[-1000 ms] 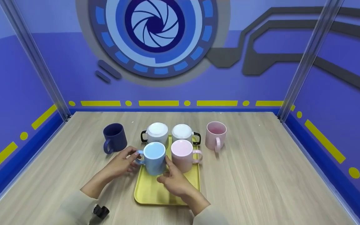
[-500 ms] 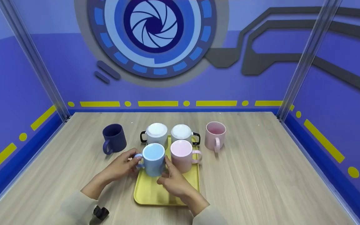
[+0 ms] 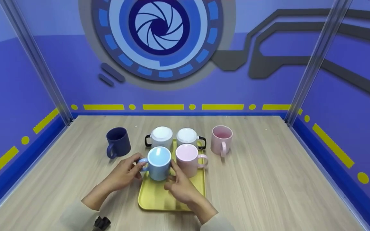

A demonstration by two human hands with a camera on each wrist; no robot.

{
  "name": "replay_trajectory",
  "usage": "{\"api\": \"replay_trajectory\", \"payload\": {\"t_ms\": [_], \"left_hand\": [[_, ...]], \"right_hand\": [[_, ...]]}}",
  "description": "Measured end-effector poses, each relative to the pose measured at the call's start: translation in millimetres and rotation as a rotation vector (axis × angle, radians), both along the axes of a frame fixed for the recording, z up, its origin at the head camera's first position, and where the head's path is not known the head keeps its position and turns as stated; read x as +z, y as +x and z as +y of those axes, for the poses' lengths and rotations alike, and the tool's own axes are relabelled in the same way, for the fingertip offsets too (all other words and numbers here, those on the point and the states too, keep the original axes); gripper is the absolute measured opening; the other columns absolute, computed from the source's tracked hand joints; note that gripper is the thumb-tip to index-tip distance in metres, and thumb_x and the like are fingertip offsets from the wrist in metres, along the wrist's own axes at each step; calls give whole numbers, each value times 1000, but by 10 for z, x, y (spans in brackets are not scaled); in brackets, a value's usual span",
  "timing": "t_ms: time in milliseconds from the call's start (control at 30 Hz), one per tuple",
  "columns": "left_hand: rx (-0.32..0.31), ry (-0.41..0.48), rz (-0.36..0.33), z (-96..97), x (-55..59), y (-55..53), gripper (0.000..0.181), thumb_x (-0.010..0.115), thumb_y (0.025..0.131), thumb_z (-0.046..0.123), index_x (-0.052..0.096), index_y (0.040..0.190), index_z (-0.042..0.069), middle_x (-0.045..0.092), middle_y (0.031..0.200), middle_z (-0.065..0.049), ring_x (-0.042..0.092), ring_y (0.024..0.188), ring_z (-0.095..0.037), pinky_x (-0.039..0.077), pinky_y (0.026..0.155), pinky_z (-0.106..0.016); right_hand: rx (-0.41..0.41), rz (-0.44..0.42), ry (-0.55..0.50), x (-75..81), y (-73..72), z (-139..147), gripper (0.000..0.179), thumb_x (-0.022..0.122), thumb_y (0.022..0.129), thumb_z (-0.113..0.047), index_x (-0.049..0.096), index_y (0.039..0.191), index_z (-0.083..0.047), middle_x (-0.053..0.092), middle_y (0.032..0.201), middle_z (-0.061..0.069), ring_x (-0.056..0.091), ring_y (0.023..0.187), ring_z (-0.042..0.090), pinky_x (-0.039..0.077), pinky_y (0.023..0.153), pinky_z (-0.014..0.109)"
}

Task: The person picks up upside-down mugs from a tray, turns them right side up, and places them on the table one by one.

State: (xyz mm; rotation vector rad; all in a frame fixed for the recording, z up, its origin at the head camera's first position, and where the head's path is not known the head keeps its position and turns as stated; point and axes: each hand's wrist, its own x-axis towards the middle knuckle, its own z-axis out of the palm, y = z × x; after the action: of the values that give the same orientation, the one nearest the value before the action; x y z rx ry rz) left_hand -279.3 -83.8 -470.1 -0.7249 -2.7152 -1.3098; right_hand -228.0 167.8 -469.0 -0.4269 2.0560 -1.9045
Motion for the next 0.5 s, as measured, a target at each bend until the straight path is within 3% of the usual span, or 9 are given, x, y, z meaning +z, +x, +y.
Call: {"api": "replay_trajectory", "payload": {"t_ms": [200, 500], "left_hand": [[42, -47, 84, 20, 43, 118, 16, 50, 110, 29, 55, 101, 16, 55, 86, 6, 54, 78, -9, 47, 66, -23], [-6, -13, 75, 54, 177, 323, 20, 50, 110, 32, 56, 100, 16, 63, 86, -2, 60, 72, -4, 51, 65, -23]], "right_hand": [[-60, 79, 25, 17, 30, 30, 79, 58, 93, 3, 19, 162, 2, 26, 163, 34, 44, 142, 52, 53, 104, 43], [-146, 144, 68, 86, 89, 113, 68, 65, 90, 1, 38, 153, -3, 46, 148, 25, 51, 131, 45, 52, 97, 35]]}}
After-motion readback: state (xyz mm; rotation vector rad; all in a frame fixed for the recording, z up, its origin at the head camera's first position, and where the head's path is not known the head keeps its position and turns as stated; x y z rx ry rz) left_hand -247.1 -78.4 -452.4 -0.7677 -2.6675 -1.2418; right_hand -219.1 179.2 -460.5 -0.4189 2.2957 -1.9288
